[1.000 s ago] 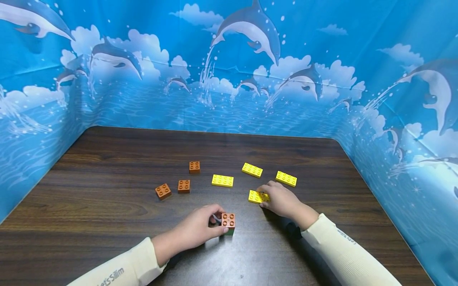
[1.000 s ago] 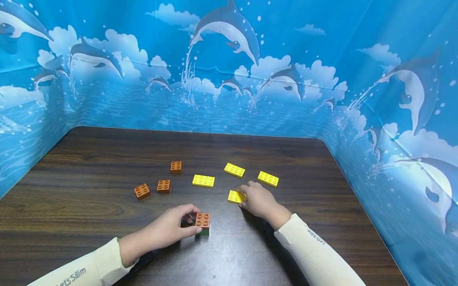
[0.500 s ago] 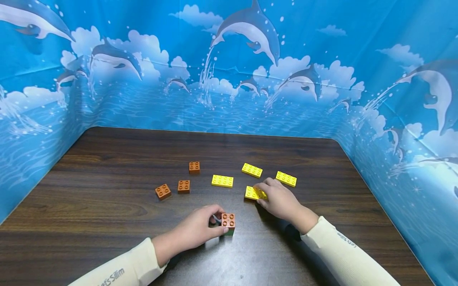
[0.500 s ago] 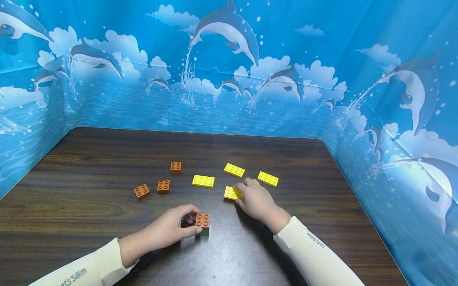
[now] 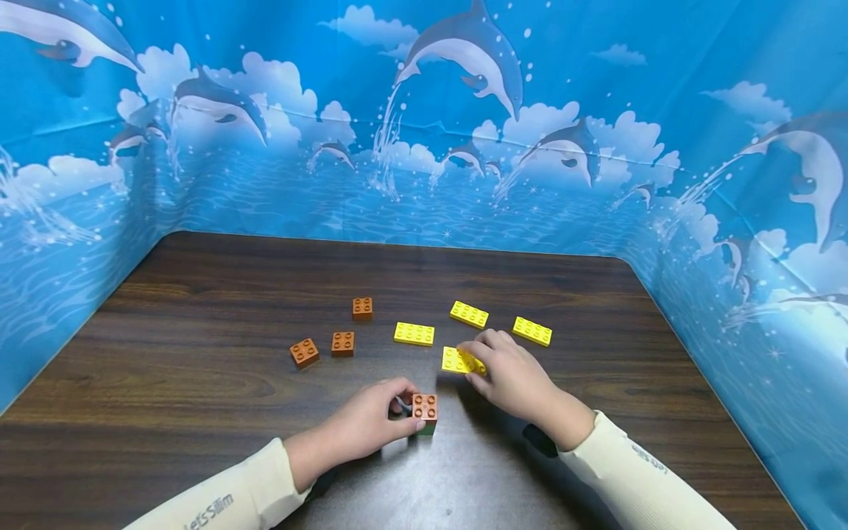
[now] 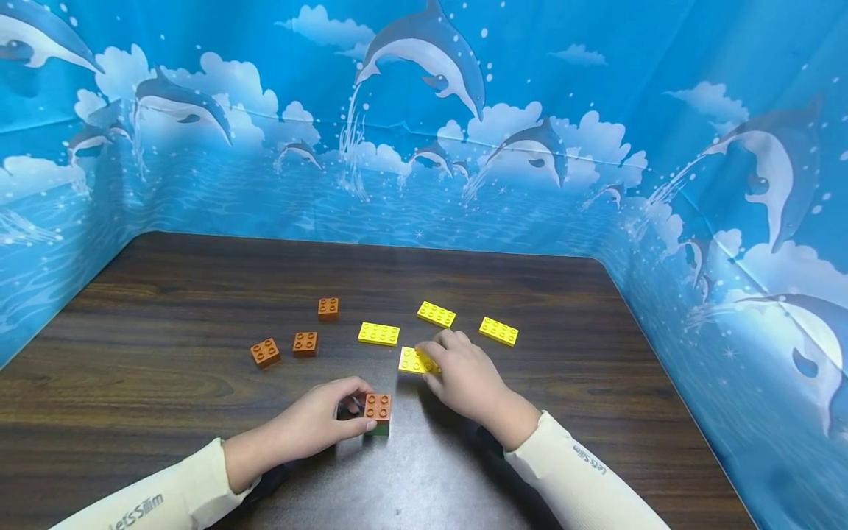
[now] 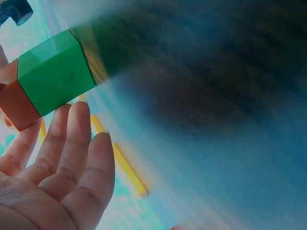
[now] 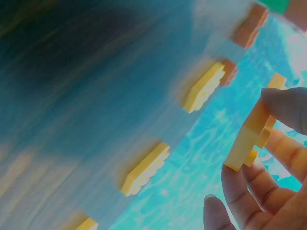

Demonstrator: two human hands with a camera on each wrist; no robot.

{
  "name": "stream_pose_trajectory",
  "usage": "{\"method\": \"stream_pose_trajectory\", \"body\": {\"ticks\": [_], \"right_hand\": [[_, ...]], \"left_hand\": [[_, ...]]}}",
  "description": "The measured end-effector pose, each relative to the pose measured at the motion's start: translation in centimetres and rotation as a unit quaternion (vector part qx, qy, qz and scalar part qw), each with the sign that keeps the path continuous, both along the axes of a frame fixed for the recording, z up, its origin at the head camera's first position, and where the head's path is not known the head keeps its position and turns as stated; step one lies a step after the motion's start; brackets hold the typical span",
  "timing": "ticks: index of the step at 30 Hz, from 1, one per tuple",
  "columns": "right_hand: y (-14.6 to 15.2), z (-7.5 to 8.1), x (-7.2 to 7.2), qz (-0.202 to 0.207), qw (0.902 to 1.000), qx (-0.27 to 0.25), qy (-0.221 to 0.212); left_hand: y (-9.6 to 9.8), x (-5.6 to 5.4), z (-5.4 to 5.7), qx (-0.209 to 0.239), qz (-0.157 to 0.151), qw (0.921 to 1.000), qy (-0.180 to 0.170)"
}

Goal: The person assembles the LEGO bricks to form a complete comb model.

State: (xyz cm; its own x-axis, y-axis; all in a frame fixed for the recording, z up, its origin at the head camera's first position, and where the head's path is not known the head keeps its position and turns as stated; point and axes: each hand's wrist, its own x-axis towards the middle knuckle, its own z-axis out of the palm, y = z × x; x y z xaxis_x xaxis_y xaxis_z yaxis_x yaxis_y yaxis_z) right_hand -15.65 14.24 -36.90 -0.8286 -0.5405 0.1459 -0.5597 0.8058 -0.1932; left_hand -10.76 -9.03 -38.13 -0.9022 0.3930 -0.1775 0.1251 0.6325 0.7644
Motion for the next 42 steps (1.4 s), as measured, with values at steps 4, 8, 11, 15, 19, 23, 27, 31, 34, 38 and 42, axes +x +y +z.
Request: {"method": "stream_pose_trajectory", "body": {"ticks": [4,8,11,15,19,23,27,31,34,38,42], "right_hand": [[-0.2,0.6,0.8,0.016,0.9998,-0.009,0.000],[-0.2,1.0,1.4,0.024,0.9994,-0.023,-0.012],[-0.2,1.2,1.8,0.028,0.9988,-0.032,-0.024],[-0.3,1.4,2.1,0.043,0.9979,-0.038,-0.032],[-0.5,1.6,2.5,0.052,0.9970,-0.039,-0.042],[-0.6,1.7,2.8,0.057,0.9964,-0.040,-0.048],[-0.7,1.6,3.1,0.065,0.9957,-0.042,-0.051],[-0.8,1.4,3.3,0.077,0.9948,-0.040,-0.053],[-0.9,1.3,3.4,0.086,0.9940,-0.041,-0.053],[-1.0,1.3,3.5,0.095,0.9933,-0.045,-0.050],[-1.2,1.3,3.6,0.097,0.9930,-0.044,-0.050]], "left_hand": [[0.0,0.0,0.0,0.000,0.000,1.0000,0.002],[0.1,-0.1,-0.1,0.004,-0.004,0.9999,0.009],[0.1,-0.1,-0.1,0.006,-0.007,0.9999,0.014],[0.0,-0.1,-0.1,0.010,-0.006,0.9999,0.010],[0.0,0.0,-0.2,0.016,-0.006,0.9998,0.012],[0.0,0.0,-0.2,0.018,-0.005,0.9997,0.013],[0.0,0.0,-0.2,0.017,-0.005,0.9998,0.011],[-0.1,0.1,-0.2,0.018,-0.005,0.9997,0.013],[-0.1,0.1,-0.2,0.019,-0.005,0.9997,0.015],[-0.1,0.1,-0.1,0.023,-0.007,0.9996,0.013],[-0.1,0.1,-0.1,0.026,-0.009,0.9996,0.012]]}}
